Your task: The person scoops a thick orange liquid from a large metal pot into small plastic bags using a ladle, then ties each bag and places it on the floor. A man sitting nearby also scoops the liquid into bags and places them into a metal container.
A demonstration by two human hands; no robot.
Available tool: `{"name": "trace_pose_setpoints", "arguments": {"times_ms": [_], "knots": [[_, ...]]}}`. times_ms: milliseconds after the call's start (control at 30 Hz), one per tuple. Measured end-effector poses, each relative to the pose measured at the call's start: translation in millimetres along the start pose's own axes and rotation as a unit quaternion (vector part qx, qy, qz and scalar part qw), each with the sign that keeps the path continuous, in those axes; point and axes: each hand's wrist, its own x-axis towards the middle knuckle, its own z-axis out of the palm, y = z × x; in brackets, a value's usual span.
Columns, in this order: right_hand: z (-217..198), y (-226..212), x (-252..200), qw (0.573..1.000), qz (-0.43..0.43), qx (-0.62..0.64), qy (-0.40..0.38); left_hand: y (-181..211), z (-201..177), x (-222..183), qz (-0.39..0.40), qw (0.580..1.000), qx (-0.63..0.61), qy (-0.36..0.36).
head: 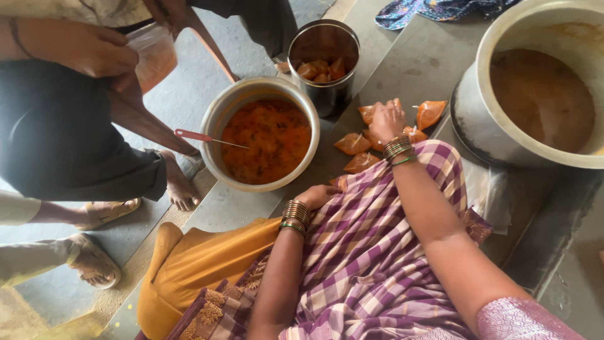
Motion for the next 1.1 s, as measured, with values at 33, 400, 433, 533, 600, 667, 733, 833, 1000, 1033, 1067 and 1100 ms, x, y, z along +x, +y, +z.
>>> {"name": "trace_pose_setpoints", "arguments": {"times_ms": [33, 400, 433, 533, 600, 667, 733, 833, 1000, 1033, 1067, 1100], "knots": [[-9, -6, -5, 1.000, 0.002, 0.017, -0.008, -1, 2, 1, -0.001, 1.000, -0.022, -0.009], [-134, 89, -121, 0.970, 0.047, 0.182, 0.155, -54, -7, -17, -0.033, 0.991, -0.132, -0.003], [-133, 109, -141, 0.972, 0.072, 0.170, 0.142, -57, -8, -18, -0.025, 0.995, -0.095, 0.003], [-113, 156, -201, 0.961, 0.203, 0.170, 0.078, -60, -14, -15, -0.019, 0.997, -0.077, 0.021], [-88, 179, -236, 0.945, 0.285, 0.161, 0.020, -63, -11, -18, -0.033, 0.995, -0.084, 0.037], [-57, 190, -255, 0.957, 0.258, 0.130, 0.040, -63, -12, -19, -0.052, 0.993, -0.079, 0.064], [-28, 192, -260, 0.969, 0.210, 0.122, 0.053, -61, -14, -22, -0.063, 0.992, -0.049, 0.093], [10, 183, -263, 0.985, 0.158, 0.038, 0.054, -63, -12, -28, -0.072, 0.989, -0.026, 0.125], [25, 180, -260, 0.977, 0.194, 0.058, 0.072, -73, -11, -32, -0.073, 0.987, -0.024, 0.141], [22, 182, -258, 0.977, 0.192, 0.059, 0.065, -73, -12, -33, -0.072, 0.987, -0.017, 0.142], [16, 185, -254, 0.978, 0.189, 0.060, 0.058, -73, -12, -32, -0.071, 0.987, -0.012, 0.145], [7, 186, -252, 0.968, 0.201, 0.114, 0.095, -71, -13, -33, -0.053, 0.985, -0.004, 0.162]]}}
